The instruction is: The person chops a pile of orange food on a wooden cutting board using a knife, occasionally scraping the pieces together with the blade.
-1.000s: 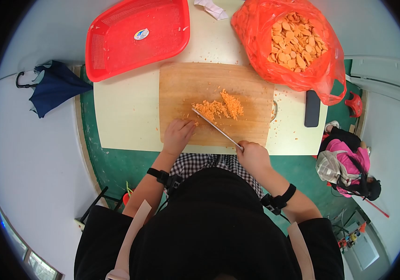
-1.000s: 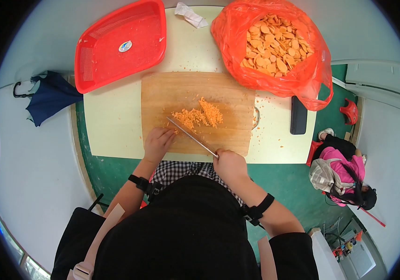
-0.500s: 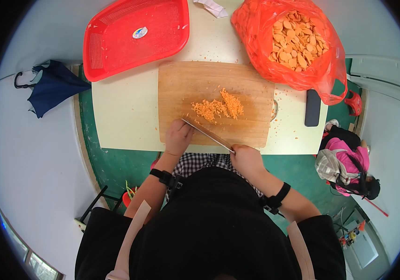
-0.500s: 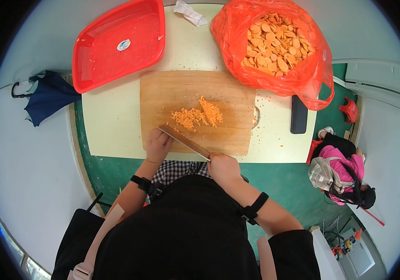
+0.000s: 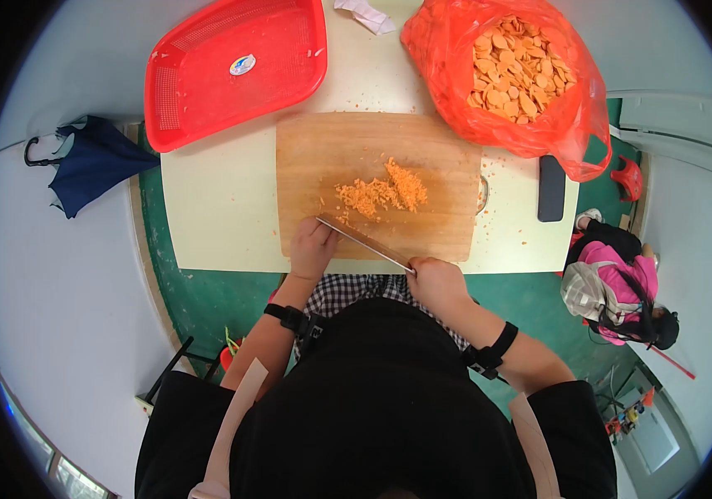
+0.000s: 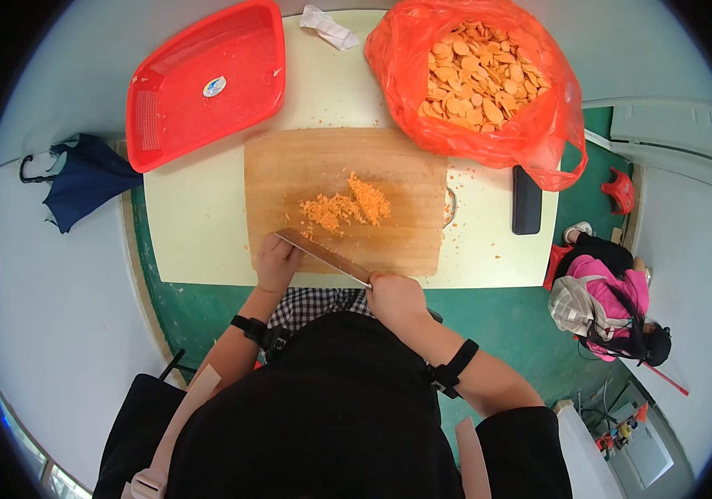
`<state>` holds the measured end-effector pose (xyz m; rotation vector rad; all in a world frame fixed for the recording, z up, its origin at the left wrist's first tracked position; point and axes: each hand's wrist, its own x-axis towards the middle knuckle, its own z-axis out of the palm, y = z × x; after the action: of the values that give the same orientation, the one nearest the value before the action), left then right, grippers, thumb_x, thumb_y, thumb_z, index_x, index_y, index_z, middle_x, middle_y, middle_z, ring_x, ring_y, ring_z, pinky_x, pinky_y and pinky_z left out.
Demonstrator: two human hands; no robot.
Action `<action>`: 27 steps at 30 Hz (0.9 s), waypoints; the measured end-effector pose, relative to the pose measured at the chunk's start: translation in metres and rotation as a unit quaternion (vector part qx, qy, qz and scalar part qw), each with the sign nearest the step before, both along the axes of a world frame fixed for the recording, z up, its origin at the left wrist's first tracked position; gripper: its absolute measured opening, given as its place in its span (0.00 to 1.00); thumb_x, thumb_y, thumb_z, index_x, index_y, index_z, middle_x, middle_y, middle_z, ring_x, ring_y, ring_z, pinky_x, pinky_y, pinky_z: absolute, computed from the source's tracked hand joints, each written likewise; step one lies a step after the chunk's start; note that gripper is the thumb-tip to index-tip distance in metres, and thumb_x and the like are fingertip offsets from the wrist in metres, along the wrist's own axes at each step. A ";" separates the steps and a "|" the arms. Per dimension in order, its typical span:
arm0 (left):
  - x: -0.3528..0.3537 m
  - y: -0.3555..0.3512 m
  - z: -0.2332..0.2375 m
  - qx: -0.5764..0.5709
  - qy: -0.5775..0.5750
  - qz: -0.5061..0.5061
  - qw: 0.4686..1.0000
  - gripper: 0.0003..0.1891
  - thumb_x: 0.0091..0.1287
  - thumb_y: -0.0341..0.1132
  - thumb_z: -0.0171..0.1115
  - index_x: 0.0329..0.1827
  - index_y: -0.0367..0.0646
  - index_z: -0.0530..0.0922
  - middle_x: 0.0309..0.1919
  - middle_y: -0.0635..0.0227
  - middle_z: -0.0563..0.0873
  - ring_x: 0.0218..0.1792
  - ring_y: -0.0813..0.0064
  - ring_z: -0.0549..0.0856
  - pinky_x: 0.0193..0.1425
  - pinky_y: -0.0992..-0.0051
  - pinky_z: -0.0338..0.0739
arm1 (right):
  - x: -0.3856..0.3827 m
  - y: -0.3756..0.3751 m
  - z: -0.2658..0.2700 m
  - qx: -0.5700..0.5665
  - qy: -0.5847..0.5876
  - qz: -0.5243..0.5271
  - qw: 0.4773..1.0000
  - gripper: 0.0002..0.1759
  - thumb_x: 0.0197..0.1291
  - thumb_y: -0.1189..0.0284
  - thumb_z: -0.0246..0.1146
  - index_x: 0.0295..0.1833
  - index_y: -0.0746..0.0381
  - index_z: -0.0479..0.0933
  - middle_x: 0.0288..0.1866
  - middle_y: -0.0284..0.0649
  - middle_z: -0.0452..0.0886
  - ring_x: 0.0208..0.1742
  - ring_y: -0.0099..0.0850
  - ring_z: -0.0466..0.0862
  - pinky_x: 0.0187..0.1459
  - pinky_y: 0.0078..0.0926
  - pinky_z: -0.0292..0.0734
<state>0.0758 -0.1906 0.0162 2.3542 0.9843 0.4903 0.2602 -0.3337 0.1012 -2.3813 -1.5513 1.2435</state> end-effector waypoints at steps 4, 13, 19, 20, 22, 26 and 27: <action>0.001 0.000 0.001 0.011 -0.027 -0.001 1.000 0.06 0.48 0.26 0.64 0.30 0.39 0.79 0.30 0.63 0.79 0.33 0.61 0.79 0.36 0.67 0.74 | -0.004 0.002 -0.006 0.007 0.000 0.004 1.000 0.09 0.52 0.68 0.56 0.30 0.64 0.75 0.27 0.47 0.80 0.30 0.42 0.82 0.32 0.38 0.78; 0.000 -0.002 0.002 0.048 -0.010 -0.005 0.999 0.06 0.48 0.26 0.64 0.30 0.38 0.79 0.31 0.63 0.79 0.35 0.61 0.79 0.39 0.67 0.75 | -0.009 0.023 -0.010 0.028 0.003 0.005 1.000 0.10 0.53 0.68 0.55 0.30 0.64 0.76 0.27 0.48 0.80 0.30 0.42 0.82 0.33 0.38 0.78; -0.002 -0.004 0.005 0.020 -0.011 -0.007 1.000 0.05 0.48 0.25 0.64 0.29 0.39 0.79 0.31 0.63 0.79 0.35 0.62 0.79 0.39 0.68 0.75 | -0.004 0.011 -0.003 0.006 0.005 0.023 1.000 0.09 0.53 0.69 0.55 0.30 0.64 0.75 0.27 0.48 0.80 0.30 0.42 0.82 0.33 0.39 0.78; -0.001 -0.004 0.005 0.024 -0.016 -0.009 1.000 0.05 0.48 0.25 0.64 0.29 0.39 0.79 0.31 0.64 0.79 0.35 0.62 0.79 0.39 0.68 0.75 | -0.004 0.011 -0.004 0.006 0.004 0.023 1.000 0.09 0.53 0.69 0.55 0.30 0.64 0.75 0.27 0.48 0.80 0.30 0.42 0.82 0.33 0.39 0.78; -0.001 -0.003 0.005 0.028 -0.021 -0.012 0.999 0.05 0.47 0.25 0.63 0.28 0.39 0.79 0.31 0.64 0.79 0.35 0.62 0.79 0.39 0.68 0.75 | -0.006 0.011 -0.007 0.010 0.005 0.021 1.000 0.09 0.53 0.69 0.55 0.30 0.64 0.76 0.27 0.48 0.80 0.31 0.42 0.82 0.33 0.38 0.78; -0.002 -0.004 0.003 0.038 -0.021 -0.019 0.999 0.05 0.47 0.25 0.63 0.29 0.39 0.79 0.30 0.64 0.79 0.35 0.62 0.79 0.38 0.69 0.75 | -0.009 0.020 -0.017 -0.013 0.002 0.038 0.999 0.09 0.52 0.70 0.54 0.31 0.63 0.77 0.27 0.49 0.81 0.31 0.43 0.82 0.33 0.38 0.78; -0.002 -0.004 0.003 0.038 -0.018 -0.020 0.999 0.05 0.47 0.25 0.63 0.29 0.39 0.79 0.30 0.64 0.79 0.35 0.62 0.79 0.38 0.69 0.75 | -0.011 0.023 -0.019 -0.007 0.002 0.040 0.999 0.09 0.52 0.69 0.55 0.30 0.64 0.76 0.26 0.48 0.80 0.30 0.43 0.82 0.33 0.38 0.77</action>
<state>0.0743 -0.1944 0.0195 2.4179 0.9165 0.5615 0.2495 -0.3103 0.0820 -2.3456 -1.6563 1.2769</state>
